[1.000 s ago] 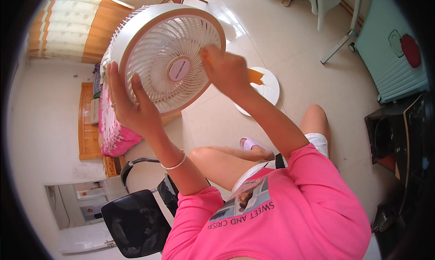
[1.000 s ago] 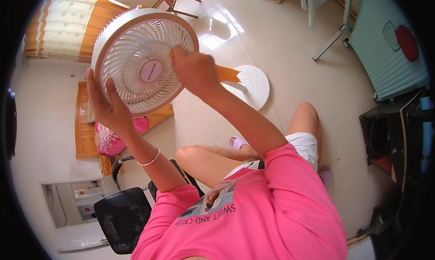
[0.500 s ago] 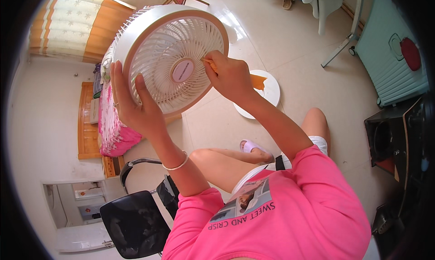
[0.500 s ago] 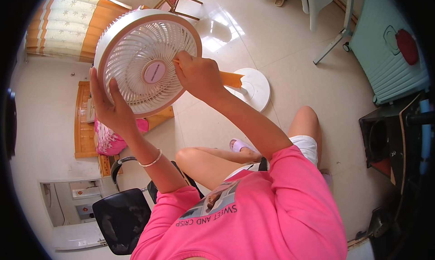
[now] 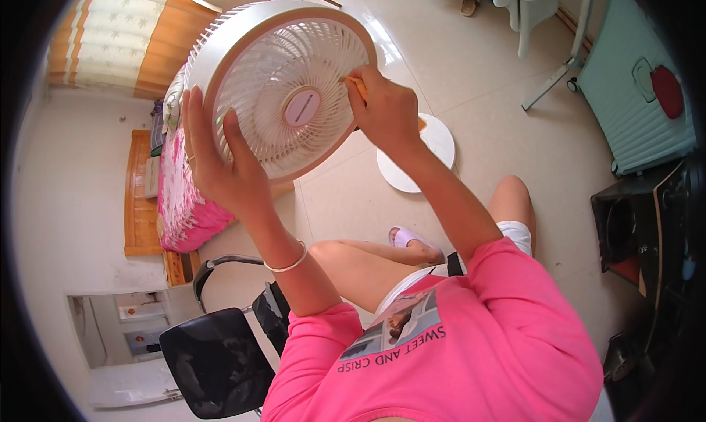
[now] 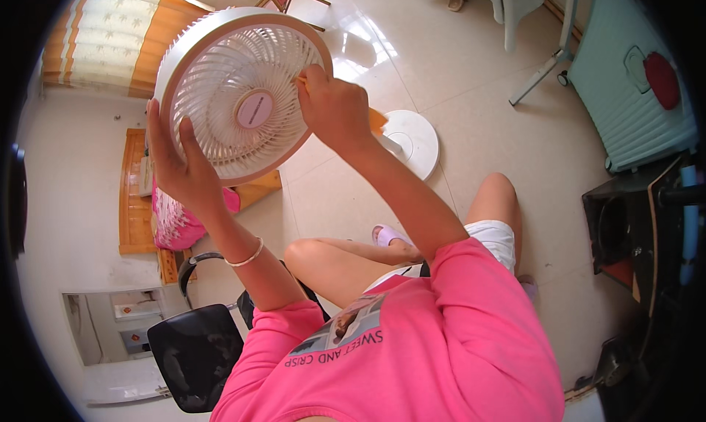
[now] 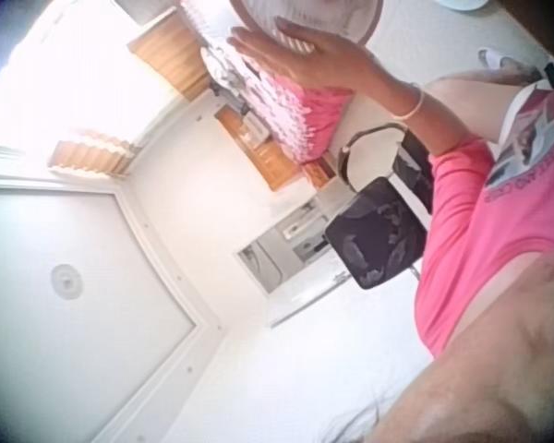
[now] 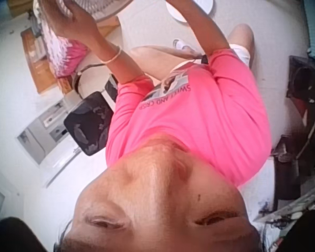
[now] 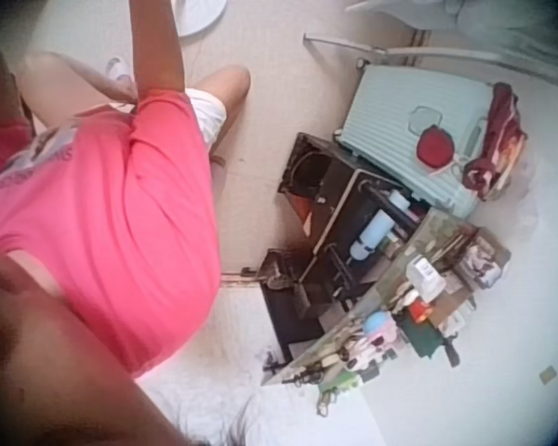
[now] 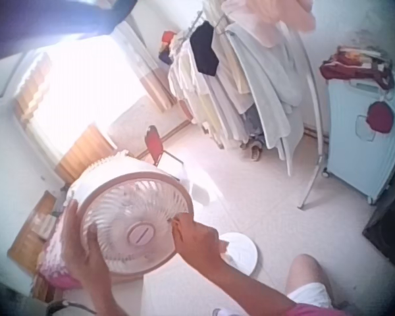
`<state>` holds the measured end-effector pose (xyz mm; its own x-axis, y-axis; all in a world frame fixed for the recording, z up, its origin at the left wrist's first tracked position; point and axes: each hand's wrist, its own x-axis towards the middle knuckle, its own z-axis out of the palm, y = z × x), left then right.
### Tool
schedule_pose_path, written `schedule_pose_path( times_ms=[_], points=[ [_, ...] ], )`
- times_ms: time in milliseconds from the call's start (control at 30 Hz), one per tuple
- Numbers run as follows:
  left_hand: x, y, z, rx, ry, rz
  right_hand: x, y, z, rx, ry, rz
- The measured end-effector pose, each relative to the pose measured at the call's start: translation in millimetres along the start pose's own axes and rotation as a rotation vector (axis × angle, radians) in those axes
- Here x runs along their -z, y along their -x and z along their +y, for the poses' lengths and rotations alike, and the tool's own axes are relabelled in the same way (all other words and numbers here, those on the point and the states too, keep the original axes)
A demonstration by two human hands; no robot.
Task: The person is cleaning the front grill of a white standing fan by hand using an orange cloth and a cotton swab to wipe between the slats.
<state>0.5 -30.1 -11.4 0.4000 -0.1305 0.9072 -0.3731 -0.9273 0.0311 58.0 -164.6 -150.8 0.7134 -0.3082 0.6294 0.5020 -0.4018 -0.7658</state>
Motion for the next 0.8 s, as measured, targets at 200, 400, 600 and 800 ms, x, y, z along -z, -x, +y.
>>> schedule_pose_path(
  times_ms=[200, 400, 600, 800],
  points=[
    [1.5, 1.4, -2.5, 0.021, 0.003, 0.014, 4.1, 14.3, -2.6, -0.015, -0.096, -0.016],
    [-0.3, 2.4, 1.2, 0.014, 0.014, 0.007, -2.5, 10.2, -1.7, -0.019, -0.034, -0.012],
    [-2.4, 0.8, 2.5, 0.017, 0.007, 0.012, -3.8, 14.3, -10.8, 0.012, -0.137, -0.04],
    [1.1, -0.3, -0.8, 0.004, -0.028, -0.012, 16.1, 8.8, -21.3, -0.056, -0.305, -0.105]
  ],
)
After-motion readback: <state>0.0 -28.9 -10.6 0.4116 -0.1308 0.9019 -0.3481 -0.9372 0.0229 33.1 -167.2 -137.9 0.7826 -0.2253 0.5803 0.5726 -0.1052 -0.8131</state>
